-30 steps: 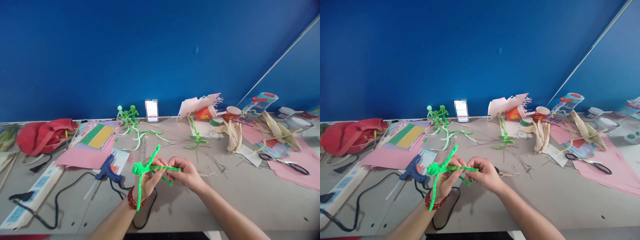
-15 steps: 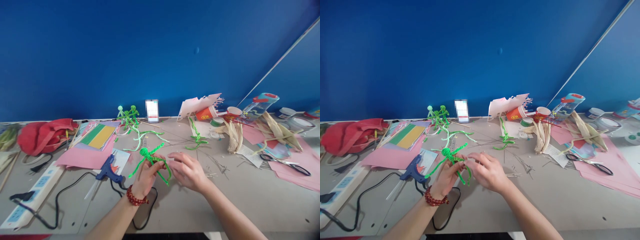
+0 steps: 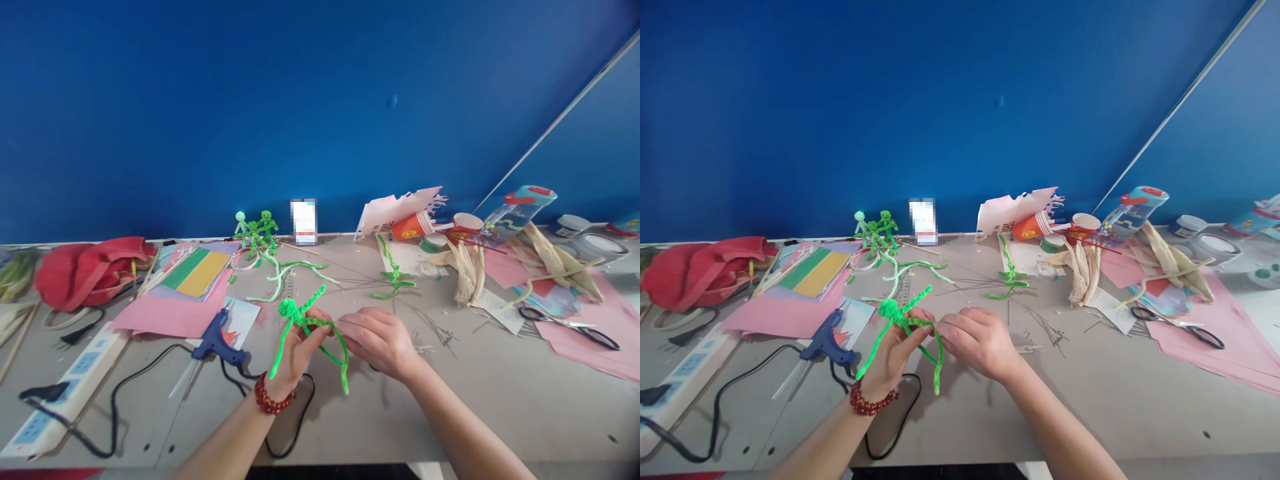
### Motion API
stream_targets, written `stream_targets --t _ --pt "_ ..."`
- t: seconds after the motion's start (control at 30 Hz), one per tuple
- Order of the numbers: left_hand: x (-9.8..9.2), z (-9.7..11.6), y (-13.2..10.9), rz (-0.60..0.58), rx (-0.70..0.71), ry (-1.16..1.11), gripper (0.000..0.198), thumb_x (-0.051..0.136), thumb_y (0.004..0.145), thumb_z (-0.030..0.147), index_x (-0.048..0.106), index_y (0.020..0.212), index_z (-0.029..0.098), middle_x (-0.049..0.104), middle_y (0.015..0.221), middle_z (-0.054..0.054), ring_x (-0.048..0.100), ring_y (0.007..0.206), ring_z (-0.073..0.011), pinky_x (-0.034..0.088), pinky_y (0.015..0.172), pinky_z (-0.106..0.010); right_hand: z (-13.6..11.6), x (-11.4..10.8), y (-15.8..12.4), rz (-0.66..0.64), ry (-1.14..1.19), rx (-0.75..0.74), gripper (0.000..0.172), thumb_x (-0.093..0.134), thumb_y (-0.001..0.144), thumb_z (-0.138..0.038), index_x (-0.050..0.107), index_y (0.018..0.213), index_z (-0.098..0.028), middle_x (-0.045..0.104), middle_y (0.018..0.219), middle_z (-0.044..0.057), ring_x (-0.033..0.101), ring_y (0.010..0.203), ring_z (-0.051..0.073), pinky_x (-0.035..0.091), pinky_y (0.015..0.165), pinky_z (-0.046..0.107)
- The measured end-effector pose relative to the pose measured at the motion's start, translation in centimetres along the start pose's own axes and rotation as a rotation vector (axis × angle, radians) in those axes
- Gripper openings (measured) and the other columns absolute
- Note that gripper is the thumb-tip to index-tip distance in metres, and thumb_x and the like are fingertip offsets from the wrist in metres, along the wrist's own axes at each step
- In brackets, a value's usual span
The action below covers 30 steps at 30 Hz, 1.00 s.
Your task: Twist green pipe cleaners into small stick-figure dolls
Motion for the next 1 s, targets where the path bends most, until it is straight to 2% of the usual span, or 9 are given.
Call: stream_targets --t 0.2,0.37,0.5,0.67,0.77,0.9,1.0 --pt "-0.2 -0.1 -0.1 -0.009 0.151 0.259 0.008 0.061 0.086 0.026 0.059 0.087 0.018 0.061 0.088 -0.006 0.06 0.084 -0.0193 0.05 0.075 -0.032 0.5 0.2 0.1 0.01 0.245 0.088 0.012 0.053 0.092 -0.015 0.063 0.099 -0.018 0.072 0.08 0.007 0.062 0.07 0.017 0.048 0.064 0.028" --pt "-0.2 0.2 -0.3 -0.01 0.228 0.451 0.003 0.058 0.086 0.019 0.059 0.083 0.018 0.065 0.087 -0.007 0.063 0.087 -0.0199 0.051 0.081 -0.034 0.2 0.0 0.4 0.009 0.463 0.327 0.01 0.057 0.091 -0.022 0.065 0.087 -0.019 0.067 0.072 0.005 0.06 0.066 0.016 0.046 0.062 0.027" --pt "-0.1 0.6 -0.2 0.0 0.274 0.485 0.004 0.055 0.086 0.016 0.058 0.084 0.018 0.066 0.086 -0.007 0.064 0.083 -0.0186 0.053 0.074 -0.032 -0.2 0.0 0.4 -0.043 0.619 0.543 0.01 0.059 0.089 -0.024 0.063 0.081 -0.019 0.065 0.074 0.005 0.058 0.069 0.016 0.045 0.063 0.027" --pt "0.0 0.7 -0.3 -0.028 0.364 0.494 0.008 0.057 0.086 0.013 0.057 0.087 0.02 0.065 0.087 -0.004 0.063 0.083 -0.017 0.053 0.076 -0.032 -0.2 0.6 0.4 -0.005 0.77 0.647 0.014 0.061 0.086 -0.024 0.06 0.073 -0.018 0.062 0.075 0.004 0.057 0.074 0.017 0.044 0.069 0.029" --pt "0.1 0.6 -0.5 -0.059 0.394 0.441 0.013 0.057 0.085 0.01 0.057 0.09 0.022 0.064 0.09 -0.003 0.063 0.086 -0.0173 0.053 0.076 -0.031 -0.1 1.0 0.3 -0.012 0.873 0.764 0.015 0.064 0.084 -0.027 0.06 0.073 -0.018 0.058 0.073 0.003 0.054 0.069 0.016 0.043 0.064 0.028" --pt "0.1 0.5 -0.6 -0.093 0.378 0.382 0.016 0.057 0.084 0.009 0.058 0.091 0.023 0.064 0.092 -0.005 0.063 0.086 -0.0185 0.054 0.076 -0.032 -0.1 1.4 0.3 -0.083 1.107 0.98 0.021 0.068 0.08 -0.035 0.06 0.072 -0.017 0.051 0.067 -0.001 0.049 0.062 0.013 0.042 0.058 0.024" --pt "0.2 0.2 -0.7 -0.106 0.331 0.316 0.01 0.058 0.084 0.012 0.059 0.088 0.022 0.063 0.093 -0.006 0.062 0.087 -0.0197 0.053 0.077 -0.034 -0.3 1.3 0.4 -0.102 1.209 1.052 0.025 0.071 0.076 -0.038 0.06 0.072 -0.016 0.051 0.067 -0.001 0.049 0.064 0.013 0.045 0.059 0.024"
Point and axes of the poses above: each hand's wrist, its own y-axis towards the middle knuckle, its own x-axis out of the palm, z = x × y, the point moved 1 cm from there along y, towards the middle knuckle
